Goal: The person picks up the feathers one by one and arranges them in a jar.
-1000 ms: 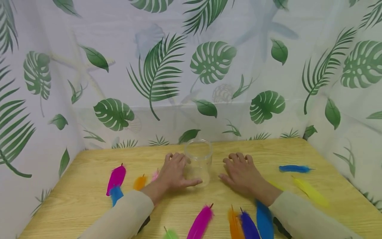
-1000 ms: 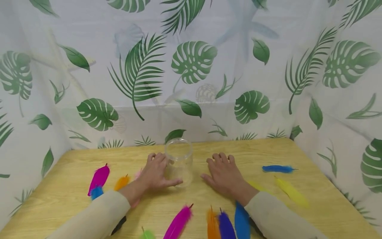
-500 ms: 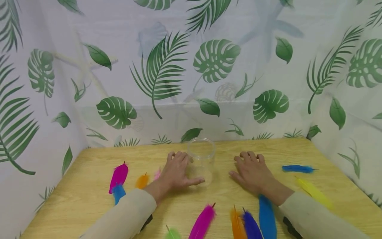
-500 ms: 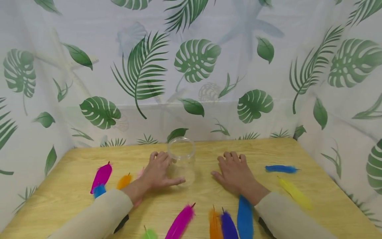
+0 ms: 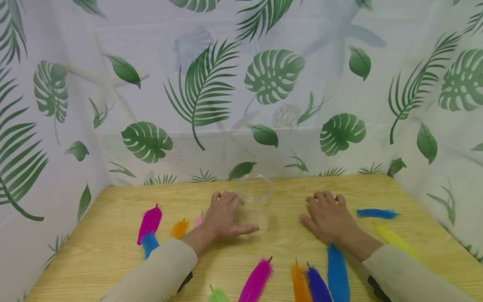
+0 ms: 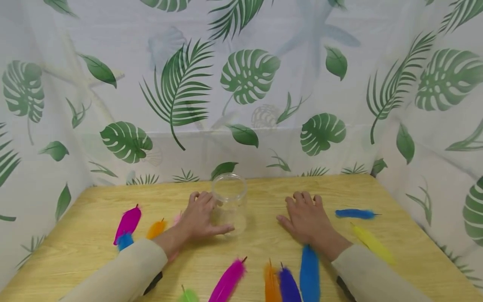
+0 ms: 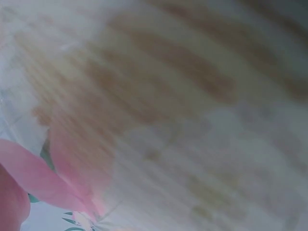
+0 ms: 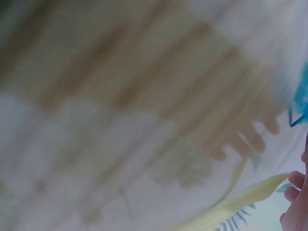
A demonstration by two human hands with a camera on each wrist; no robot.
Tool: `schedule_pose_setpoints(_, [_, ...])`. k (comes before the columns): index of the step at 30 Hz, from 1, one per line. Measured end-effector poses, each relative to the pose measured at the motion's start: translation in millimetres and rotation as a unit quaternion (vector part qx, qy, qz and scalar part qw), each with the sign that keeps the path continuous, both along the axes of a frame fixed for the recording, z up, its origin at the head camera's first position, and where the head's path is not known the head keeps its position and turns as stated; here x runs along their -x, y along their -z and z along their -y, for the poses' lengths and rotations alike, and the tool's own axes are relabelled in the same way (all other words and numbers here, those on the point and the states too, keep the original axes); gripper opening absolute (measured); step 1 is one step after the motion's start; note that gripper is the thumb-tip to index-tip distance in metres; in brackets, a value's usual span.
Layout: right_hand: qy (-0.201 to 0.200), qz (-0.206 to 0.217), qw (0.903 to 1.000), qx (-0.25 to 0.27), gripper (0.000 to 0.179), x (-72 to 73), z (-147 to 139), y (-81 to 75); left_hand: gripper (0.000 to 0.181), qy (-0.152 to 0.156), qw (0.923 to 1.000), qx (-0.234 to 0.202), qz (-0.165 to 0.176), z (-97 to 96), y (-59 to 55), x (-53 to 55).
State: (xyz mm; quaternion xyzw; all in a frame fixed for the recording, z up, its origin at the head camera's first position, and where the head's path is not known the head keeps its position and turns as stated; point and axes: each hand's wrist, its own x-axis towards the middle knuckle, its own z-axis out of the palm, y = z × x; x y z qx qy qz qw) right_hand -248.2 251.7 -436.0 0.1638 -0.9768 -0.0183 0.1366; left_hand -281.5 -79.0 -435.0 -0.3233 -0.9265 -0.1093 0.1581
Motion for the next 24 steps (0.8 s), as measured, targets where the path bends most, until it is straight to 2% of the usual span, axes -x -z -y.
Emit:
schedule_pose_setpoints(6, [0.017, 0.018, 0.9997, 0.002, 0.061, -2.0, -11.9, -5.2, 0.078, 0.000, 1.0000, -0.002, 0.000, 0.8, -0.3, 0.5])
schedule_pose_setpoints(14, [0.034, 0.016, 0.9993, -0.003, 0.063, -4.6, -27.7, -5.4, 0.077, -0.003, 1.0000, 0.002, 0.002, 1.0, 0.2, -0.5])
schedule_pose_setpoints(21, [0.078, 0.000, 0.9969, -0.002, 0.067, -7.2, -41.7, -7.7, 0.076, -0.003, 1.0000, -0.002, 0.001, 0.8, -1.7, 2.1])
schedule_pose_setpoints(24, [0.108, 0.011, 0.9941, 0.003, 0.073, -8.6, -49.7, -6.1, 0.076, -0.003, 1.0000, 0.001, 0.006, 0.8, -1.0, 1.3])
